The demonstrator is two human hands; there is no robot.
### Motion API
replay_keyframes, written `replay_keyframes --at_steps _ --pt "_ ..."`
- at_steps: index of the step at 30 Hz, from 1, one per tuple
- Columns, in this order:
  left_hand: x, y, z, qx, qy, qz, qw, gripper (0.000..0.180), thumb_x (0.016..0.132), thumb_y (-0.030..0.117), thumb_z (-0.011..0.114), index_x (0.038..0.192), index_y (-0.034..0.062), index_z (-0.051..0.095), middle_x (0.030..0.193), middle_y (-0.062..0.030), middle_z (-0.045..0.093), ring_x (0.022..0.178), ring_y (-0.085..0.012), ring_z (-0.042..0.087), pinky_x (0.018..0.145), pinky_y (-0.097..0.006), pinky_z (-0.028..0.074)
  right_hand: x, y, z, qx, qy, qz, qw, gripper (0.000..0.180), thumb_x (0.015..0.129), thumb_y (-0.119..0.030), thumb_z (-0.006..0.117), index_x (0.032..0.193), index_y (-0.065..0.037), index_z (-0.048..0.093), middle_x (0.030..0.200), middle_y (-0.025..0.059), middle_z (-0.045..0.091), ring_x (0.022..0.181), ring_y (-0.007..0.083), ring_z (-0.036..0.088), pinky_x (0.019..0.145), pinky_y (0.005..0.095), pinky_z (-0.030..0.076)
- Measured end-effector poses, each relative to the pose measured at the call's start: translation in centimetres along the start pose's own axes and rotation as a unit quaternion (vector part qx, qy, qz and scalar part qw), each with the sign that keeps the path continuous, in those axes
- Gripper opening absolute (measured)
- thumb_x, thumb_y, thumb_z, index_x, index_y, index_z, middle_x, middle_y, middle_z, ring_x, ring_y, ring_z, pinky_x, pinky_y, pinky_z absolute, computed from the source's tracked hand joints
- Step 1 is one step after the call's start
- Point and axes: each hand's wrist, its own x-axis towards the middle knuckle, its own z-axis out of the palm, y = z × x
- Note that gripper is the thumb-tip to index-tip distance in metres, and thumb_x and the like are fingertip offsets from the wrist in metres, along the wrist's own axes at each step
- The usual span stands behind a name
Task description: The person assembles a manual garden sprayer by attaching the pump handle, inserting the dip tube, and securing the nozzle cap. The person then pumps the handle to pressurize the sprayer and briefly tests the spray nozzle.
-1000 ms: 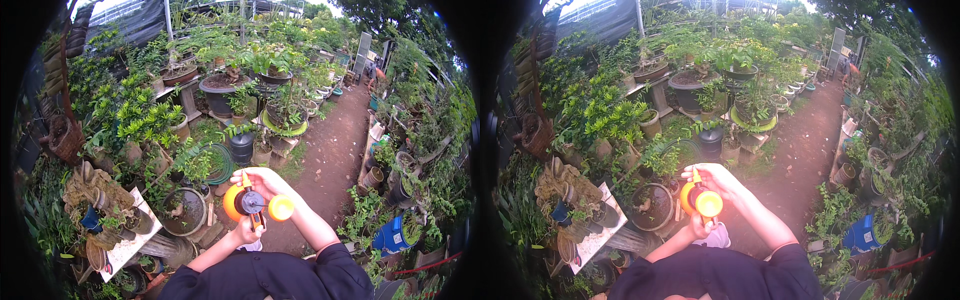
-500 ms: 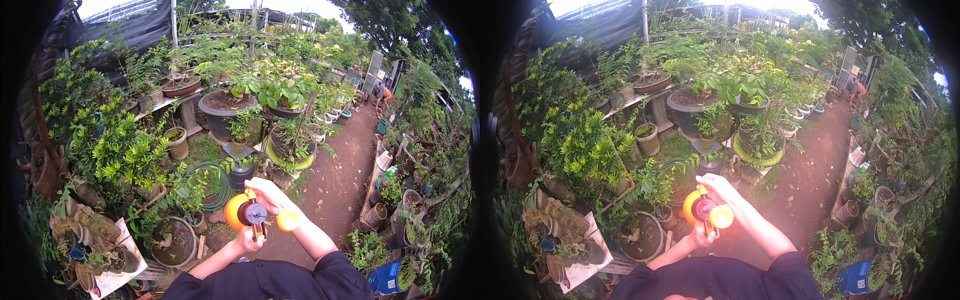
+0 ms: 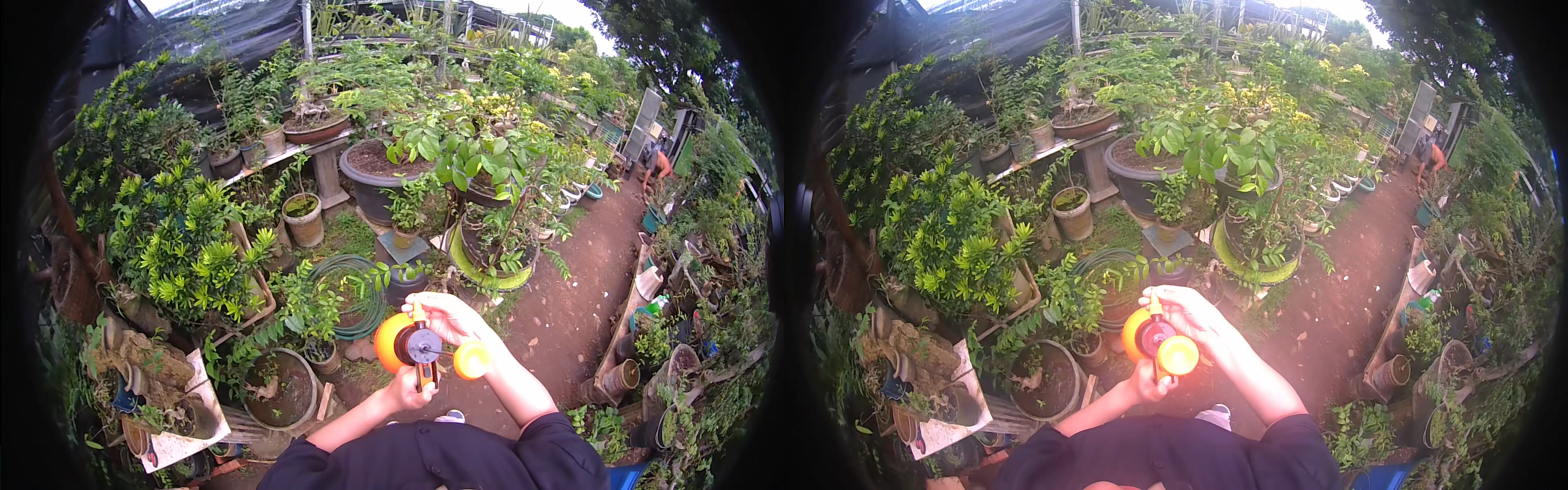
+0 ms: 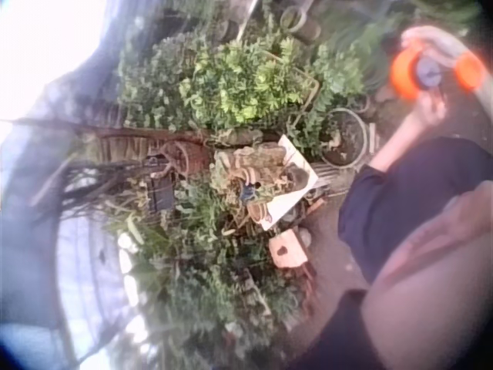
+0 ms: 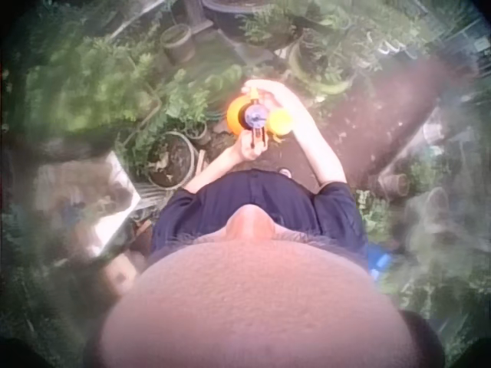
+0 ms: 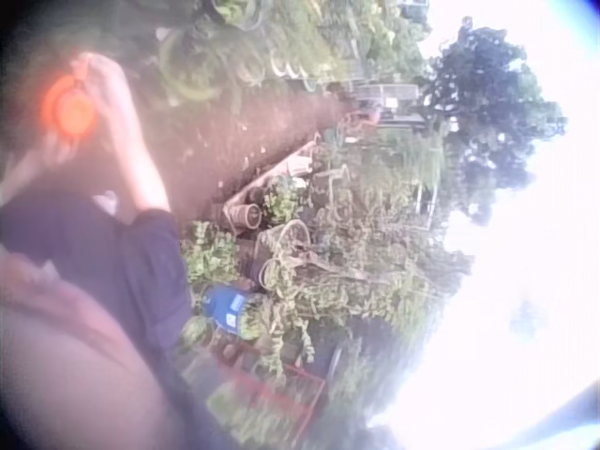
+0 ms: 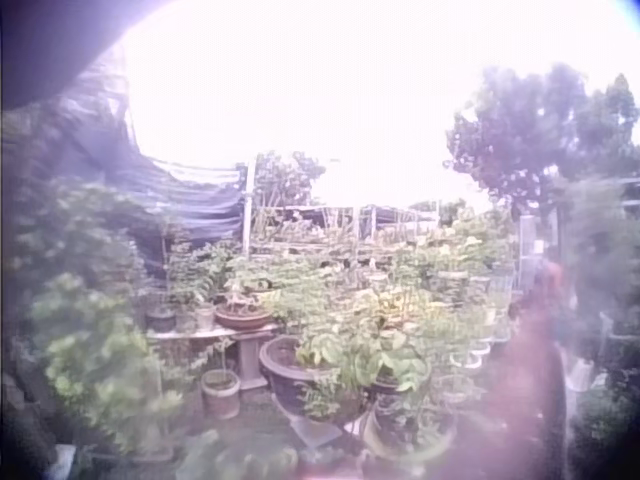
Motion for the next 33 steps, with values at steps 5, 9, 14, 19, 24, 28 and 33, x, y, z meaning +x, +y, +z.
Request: replay_keyframes --at_steps 5,9,14,19,24,28,33 --pt "0.7 -0.5 1.0 0.029 0.046 -0.039 0.998 0.036 0.098 0.034 0.055 0.08 0.0034 0.057 0.066 -0.0049 0.058 0.057 -0.0189 0.06 0.055 -0.033 0.049 2.2 -0.9 -0.5 -0.065 -0.025 0.029 0.997 0.025 0.095 -0.014 0.066 0.114 0.003 0.065 0.11 0.0108 0.07 0.102 0.0204 0.067 0.091 0.0327 0.054" --pt "2.5 -0.9 1.8 0.023 0.12 -0.08 0.989 0.034 0.1 0.032 0.052 0.087 0.0012 0.055 0.066 -0.0028 0.056 0.058 -0.0134 0.058 0.054 -0.029 0.047 3.6 -2.5 -1.5 -0.321 -0.016 -0.059 0.945 0.033 0.097 -0.027 0.065 0.124 -0.008 0.065 0.121 0.0056 0.067 0.109 0.0161 0.062 0.089 0.031 0.051" --pt "4.9 -1.2 2.1 -0.135 0.23 -0.122 0.956 0.034 0.102 0.032 0.051 0.09 0.0004 0.051 0.067 -0.0019 0.053 0.055 -0.0086 0.049 0.05 -0.025 0.041 3.5 -5.0 -4.8 -0.518 -0.008 -0.141 0.844 0.041 0.099 -0.033 0.062 0.129 -0.005 0.063 0.129 0.0071 0.064 0.122 0.0176 0.055 0.106 0.0369 0.041" --pt "6.4 -1.1 3.4 -0.142 0.235 -0.127 0.953 0.032 0.102 0.029 0.05 0.09 -0.0001 0.051 0.066 -0.0015 0.051 0.055 -0.0087 0.047 0.05 -0.026 0.04 3.5 -5.6 -5.6 -0.403 -0.071 -0.076 0.909 0.035 0.098 -0.027 0.061 0.123 -0.003 0.064 0.118 0.0085 0.068 0.107 0.0182 0.064 0.096 0.0331 0.049" --pt "7.4 -1.0 4.9 -0.06 0.184 -0.128 0.973 0.032 0.101 0.028 0.051 0.087 -0.0004 0.051 0.067 -0.0023 0.051 0.058 -0.0103 0.049 0.053 -0.027 0.042 4.9 -5.3 -4.0 -0.266 -0.055 -0.089 0.958 0.026 0.093 -0.026 0.071 0.105 -0.003 0.067 0.092 0.0024 0.068 0.078 0.0063 0.062 0.073 0.0219 0.05" --pt "7.8 -1.4 5.6 -0.023 0.174 -0.131 0.976 0.03 0.1 0.027 0.051 0.087 -0.0005 0.052 0.069 -0.0032 0.052 0.06 -0.0111 0.051 0.055 -0.027 0.044 5.8 -5.8 -2.9 -0.333 -0.043 -0.131 0.933 0.022 0.088 -0.027 0.078 0.085 -0.008 0.067 0.071 -0.0025 0.064 0.058 0.0029 0.053 0.053 0.0199 0.04" --pt "7.6 -2.0 5.6 0.045 0.163 -0.122 0.978 0.03 0.098 0.028 0.054 0.088 -0.0002 0.054 0.068 -0.0034 0.056 0.059 -0.0115 0.056 0.055 -0.028 0.047 5.6 -6.6 -2.3 -0.336 -0.021 -0.086 0.938 0.016 0.09 -0.016 0.075 0.085 -0.003 0.068 0.072 0.0023 0.068 0.06 0.0076 0.06 0.057 0.0229 0.047"
